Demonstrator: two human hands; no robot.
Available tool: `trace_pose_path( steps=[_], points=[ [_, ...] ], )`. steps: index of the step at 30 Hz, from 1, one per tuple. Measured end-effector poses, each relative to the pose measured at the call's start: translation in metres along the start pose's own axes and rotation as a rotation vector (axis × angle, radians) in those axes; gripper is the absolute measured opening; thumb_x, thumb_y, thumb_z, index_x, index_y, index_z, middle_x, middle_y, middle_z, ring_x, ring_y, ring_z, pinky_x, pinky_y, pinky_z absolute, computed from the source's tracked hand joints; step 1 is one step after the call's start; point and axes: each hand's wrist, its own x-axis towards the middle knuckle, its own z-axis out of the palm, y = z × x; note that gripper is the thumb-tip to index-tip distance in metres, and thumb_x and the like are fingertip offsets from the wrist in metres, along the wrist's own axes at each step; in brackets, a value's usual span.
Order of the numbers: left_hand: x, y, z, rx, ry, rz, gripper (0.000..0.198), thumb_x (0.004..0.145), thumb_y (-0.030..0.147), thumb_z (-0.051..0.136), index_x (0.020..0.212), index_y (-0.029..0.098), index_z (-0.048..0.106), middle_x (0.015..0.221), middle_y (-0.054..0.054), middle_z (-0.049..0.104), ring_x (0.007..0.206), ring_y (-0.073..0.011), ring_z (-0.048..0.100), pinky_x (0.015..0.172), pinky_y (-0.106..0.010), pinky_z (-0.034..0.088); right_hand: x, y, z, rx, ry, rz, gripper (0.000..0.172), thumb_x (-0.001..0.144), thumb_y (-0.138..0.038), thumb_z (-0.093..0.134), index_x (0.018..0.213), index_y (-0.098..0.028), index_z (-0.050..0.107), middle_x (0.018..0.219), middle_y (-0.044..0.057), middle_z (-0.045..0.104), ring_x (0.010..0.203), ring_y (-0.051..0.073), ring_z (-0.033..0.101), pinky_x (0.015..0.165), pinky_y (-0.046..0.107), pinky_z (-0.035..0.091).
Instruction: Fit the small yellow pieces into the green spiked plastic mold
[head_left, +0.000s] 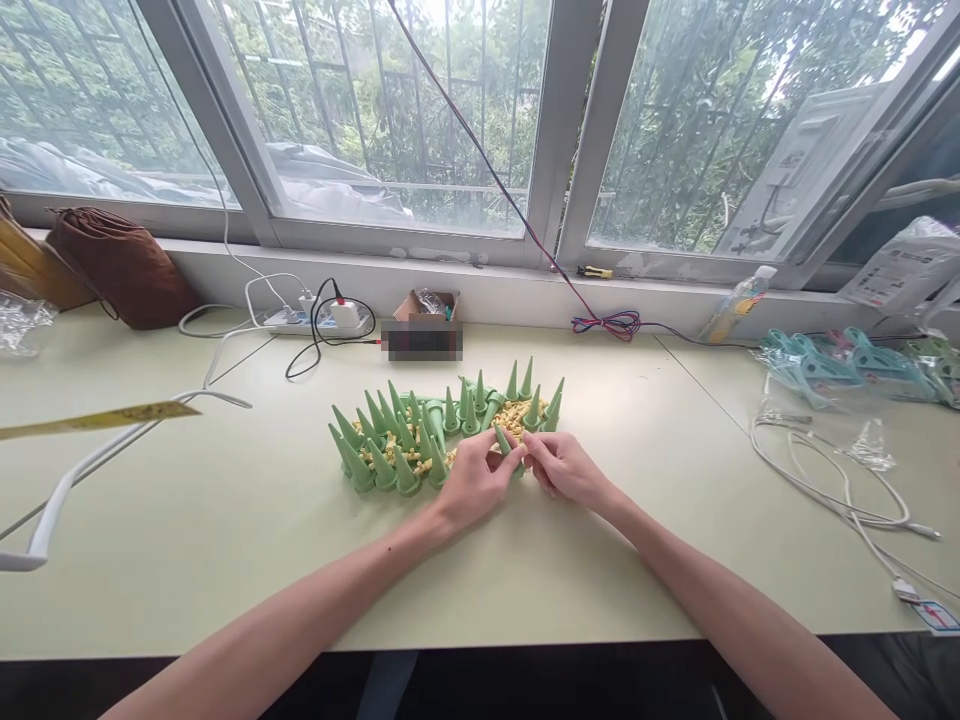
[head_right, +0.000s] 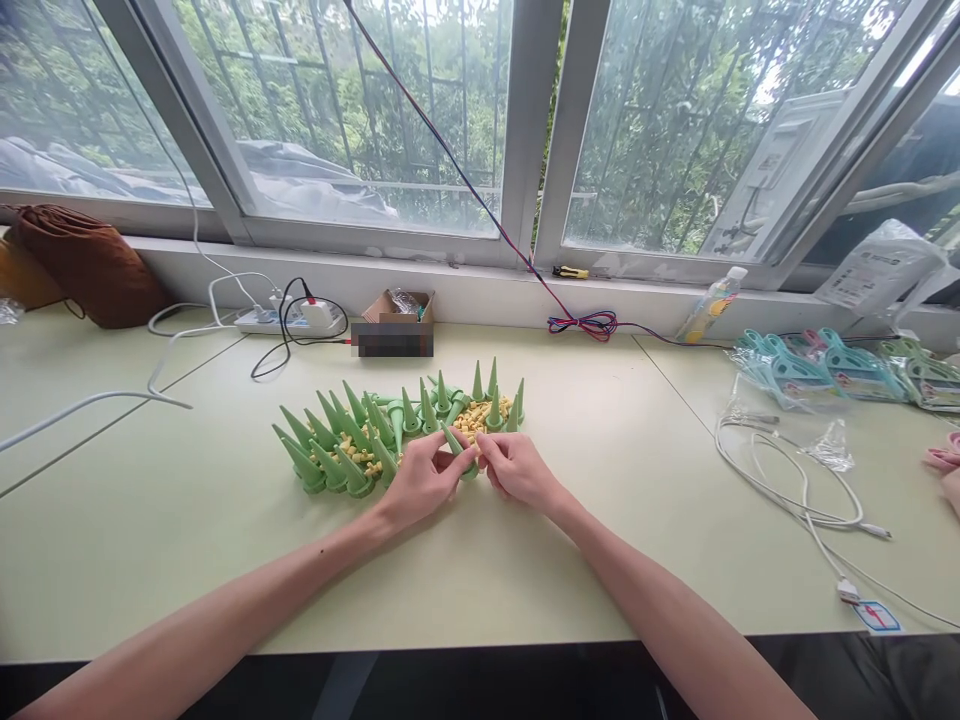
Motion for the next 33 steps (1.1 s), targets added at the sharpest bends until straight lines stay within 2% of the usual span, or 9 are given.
trace_pose_path(
  steps=[4, 9, 14, 19, 27, 33],
  points=[
    [0.001, 0.002, -0.001, -0.056, 0.002, -0.064, 0.031, 0.092, 0.046, 0.056, 0.083, 0.016, 0.058, 0.049, 0.005, 0.051, 0.038, -0.0100, 0.049, 0.041, -0.021, 0.038, 0.000, -0.002, -0.001, -0.046, 0.079, -0.001, 0.045, 0.095, -0.057, 0.045, 0.071, -0.019, 0.052, 0.043, -0.006, 0.047, 0.036, 0.010, 0.041, 0.041, 0.024, 0.034],
    [0.000, 0.000, 0.000, -0.057, 0.003, -0.075, 0.032, 0.093, 0.047, 0.054, 0.085, 0.017, 0.057, 0.049, 0.006, 0.049, 0.039, -0.0098, 0.047, 0.041, -0.021, 0.035, 0.000, -0.001, 0.000, -0.084, 0.088, -0.029, 0.043, 0.095, -0.055, 0.045, 0.069, -0.021, 0.046, 0.048, -0.005, 0.047, 0.040, 0.011, 0.042, 0.043, 0.025, 0.034],
    [-0.001, -0.007, 0.001, 0.118, 0.022, 0.059, 0.028, 0.093, 0.042, 0.055, 0.082, 0.016, 0.058, 0.061, 0.003, 0.052, 0.044, -0.0075, 0.042, 0.044, -0.021, 0.032, 0.002, 0.006, 0.001, -0.226, 0.122, -0.089, 0.042, 0.097, -0.051, 0.042, 0.068, -0.020, 0.048, 0.051, -0.004, 0.044, 0.047, 0.012, 0.040, 0.048, 0.025, 0.032],
    [-0.002, -0.010, 0.000, 0.223, 0.003, 0.181, 0.025, 0.096, 0.036, 0.053, 0.081, 0.016, 0.057, 0.075, 0.000, 0.057, 0.052, -0.0086, 0.045, 0.052, -0.023, 0.038, 0.002, 0.008, 0.001, -0.283, 0.123, -0.128, 0.042, 0.097, -0.047, 0.040, 0.067, -0.019, 0.051, 0.057, -0.002, 0.047, 0.054, 0.013, 0.042, 0.053, 0.025, 0.033],
    [-0.003, -0.007, -0.001, 0.376, -0.016, 0.292, 0.022, 0.099, 0.027, 0.045, 0.081, 0.017, 0.055, 0.076, -0.001, 0.055, 0.059, -0.0114, 0.047, 0.058, -0.025, 0.040, 0.002, 0.007, 0.001, -0.295, 0.103, -0.136, 0.042, 0.098, -0.044, 0.040, 0.066, -0.018, 0.052, 0.063, 0.000, 0.056, 0.057, 0.013, 0.046, 0.055, 0.025, 0.035],
    [-0.004, -0.005, -0.004, 0.535, -0.073, 0.402, 0.021, 0.099, 0.021, 0.039, 0.091, 0.018, 0.058, 0.085, -0.004, 0.059, 0.067, -0.0132, 0.052, 0.061, -0.026, 0.041, 0.002, 0.006, 0.000, -0.313, 0.087, -0.143, 0.045, 0.099, -0.045, 0.037, 0.066, -0.018, 0.051, 0.063, 0.000, 0.055, 0.057, 0.013, 0.045, 0.055, 0.025, 0.034]
  ],
)
